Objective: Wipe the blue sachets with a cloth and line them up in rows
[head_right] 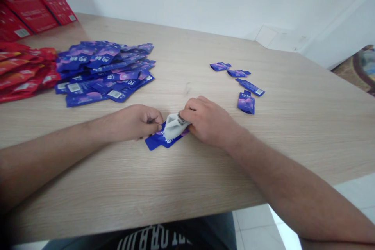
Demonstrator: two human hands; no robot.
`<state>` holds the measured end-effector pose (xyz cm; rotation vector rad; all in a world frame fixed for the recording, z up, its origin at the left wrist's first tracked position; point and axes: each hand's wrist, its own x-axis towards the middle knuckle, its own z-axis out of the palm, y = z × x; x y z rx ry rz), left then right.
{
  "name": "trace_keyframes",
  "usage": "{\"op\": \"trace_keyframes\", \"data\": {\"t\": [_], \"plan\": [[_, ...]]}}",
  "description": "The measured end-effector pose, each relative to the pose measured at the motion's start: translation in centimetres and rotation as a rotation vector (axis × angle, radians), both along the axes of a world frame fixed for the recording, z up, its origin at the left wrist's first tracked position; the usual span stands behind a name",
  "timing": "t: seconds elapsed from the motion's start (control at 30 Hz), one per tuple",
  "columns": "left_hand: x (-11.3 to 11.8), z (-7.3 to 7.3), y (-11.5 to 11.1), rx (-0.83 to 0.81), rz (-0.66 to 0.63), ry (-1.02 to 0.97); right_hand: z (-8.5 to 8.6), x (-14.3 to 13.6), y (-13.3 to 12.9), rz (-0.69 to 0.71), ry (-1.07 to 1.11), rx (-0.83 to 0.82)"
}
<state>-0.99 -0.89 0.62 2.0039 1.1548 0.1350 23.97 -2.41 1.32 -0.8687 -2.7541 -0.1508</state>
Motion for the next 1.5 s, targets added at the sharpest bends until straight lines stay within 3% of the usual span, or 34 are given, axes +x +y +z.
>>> {"op": "trace_keyframes", "data": {"t": [0.2, 0.37, 0.53, 0.7, 0.83, 1.0, 1.17, 1.3, 1.43, 1.5], "plan": [[0.3, -0.1, 0.1, -0.062, 0.091, 0.037, -0.5, -0.6, -0.1, 0.12, 0.001, -0.016], [0.2, -0.2, 0.0, -0.03, 0.085, 0.022, -0.6, -0.5, 0.4, -0.057, 0.012, -0.036], [0.3, 0.0, -0.1, -0.039, 0.102, 0.016, -0.7, -0.9, -0.1, 0.11, 0.006, -0.055], [0.3, -0.1, -0.1, -0.069, 0.106, -0.005, -0.8, -0.5, 0.5, -0.036, 0.027, -0.04], [0.2, 0.1, -0.1, -0.064, 0.094, 0.011, -0.7, -0.6, 0.3, 0.131, -0.005, -0.042], [0.2, 0.0, -0.1, -0.068, 0.097, -0.009, -0.8, -0.5, 0.5, -0.047, 0.037, -0.024], [0.1, 0.1, -0.1, -0.074, 0.093, -0.009, -0.8, -0.7, 0.3, 0.13, 0.011, -0.055], [0.1, 0.1, -0.1, -0.09, 0.096, -0.018, -1.0, -0.4, 0.8, -0.023, 0.063, -0.044], [0.0, 0.1, -0.1, -0.077, 0.068, -0.011, -1.1, -0.4, 0.9, 0.15, 0.062, -0.09], [0.0, 0.0, 0.0, -0.087, 0.077, -0.021, -1.1, -0.4, 1.1, 0.13, 0.077, -0.095]]}}
